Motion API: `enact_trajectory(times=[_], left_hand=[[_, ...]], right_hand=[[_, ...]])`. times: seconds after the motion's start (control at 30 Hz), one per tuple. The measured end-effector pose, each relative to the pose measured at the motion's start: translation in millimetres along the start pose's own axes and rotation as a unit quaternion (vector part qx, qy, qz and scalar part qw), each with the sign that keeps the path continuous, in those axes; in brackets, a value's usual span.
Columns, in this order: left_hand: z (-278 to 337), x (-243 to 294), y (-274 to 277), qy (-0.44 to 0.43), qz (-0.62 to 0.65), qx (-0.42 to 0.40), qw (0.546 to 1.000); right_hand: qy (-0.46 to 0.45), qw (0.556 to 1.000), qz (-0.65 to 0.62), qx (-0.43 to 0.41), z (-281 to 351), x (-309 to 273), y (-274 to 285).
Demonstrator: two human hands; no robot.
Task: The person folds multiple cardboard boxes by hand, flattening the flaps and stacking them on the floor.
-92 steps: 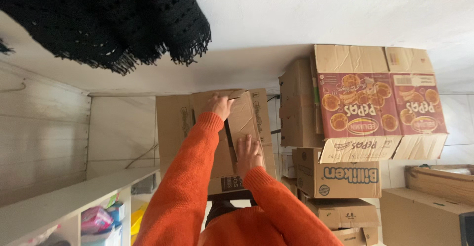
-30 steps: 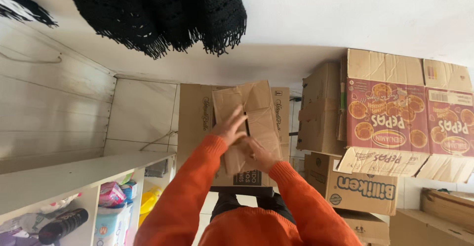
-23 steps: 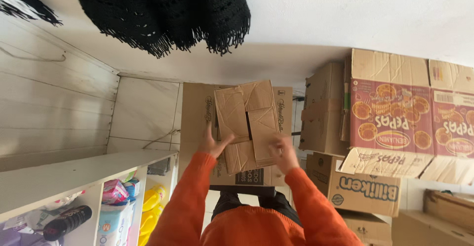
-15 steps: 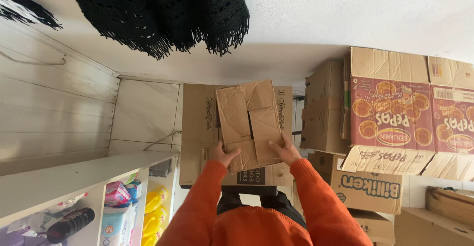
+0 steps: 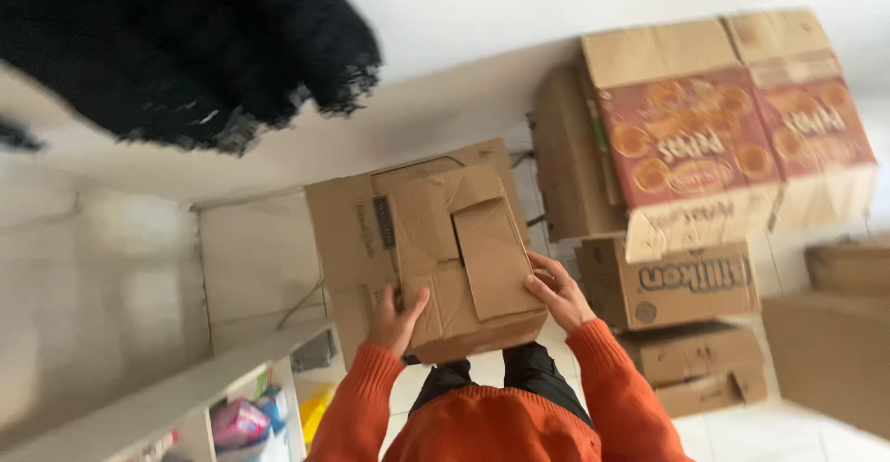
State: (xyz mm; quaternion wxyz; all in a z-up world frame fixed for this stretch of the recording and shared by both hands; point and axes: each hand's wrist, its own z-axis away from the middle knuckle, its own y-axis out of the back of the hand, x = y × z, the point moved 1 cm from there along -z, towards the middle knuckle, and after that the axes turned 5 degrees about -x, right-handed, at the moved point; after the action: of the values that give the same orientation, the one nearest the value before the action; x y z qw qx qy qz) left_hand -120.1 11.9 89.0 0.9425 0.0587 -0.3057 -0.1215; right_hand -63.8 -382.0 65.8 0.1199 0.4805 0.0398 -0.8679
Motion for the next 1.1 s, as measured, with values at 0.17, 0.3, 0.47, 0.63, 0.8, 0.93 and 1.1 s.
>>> enact_trajectory(times=[0.17, 0.3, 0.47, 0.63, 0.8, 0.93, 1.1], left_hand=[[83, 58, -12, -0.012, -0.071, -0.025, 0.997], [90, 72, -47, -0.041, -0.188, -0.082, 0.978], [102, 106, -120, -0.059, -0.298, -0.175, 0.937], [90, 120, -216, -0.073, -0.388, -0.293, 0.871], [81, 151, -326, 0.032, -0.469, -0.342, 0.814], [48, 142, -404, -0.061, -0.469, -0.338, 0.814], [21, 181, -502, -0.059, -0.465, -0.32, 0.823]], right_hand=[[0.037, 0.999, 0.014, 0.006, 78, 6, 55], [-0.011, 0.995, -0.059, 0.074, 153, -2, 83], [-0.023, 0.977, -0.118, 0.175, 234, 92, 131], [-0.132, 0.947, -0.121, 0.267, 321, 120, 163], [-0.191, 0.909, -0.204, 0.311, 369, 127, 204], [-0.248, 0.915, -0.184, 0.26, 388, 137, 239], [-0.077, 0.922, -0.222, 0.307, 350, 182, 271]])
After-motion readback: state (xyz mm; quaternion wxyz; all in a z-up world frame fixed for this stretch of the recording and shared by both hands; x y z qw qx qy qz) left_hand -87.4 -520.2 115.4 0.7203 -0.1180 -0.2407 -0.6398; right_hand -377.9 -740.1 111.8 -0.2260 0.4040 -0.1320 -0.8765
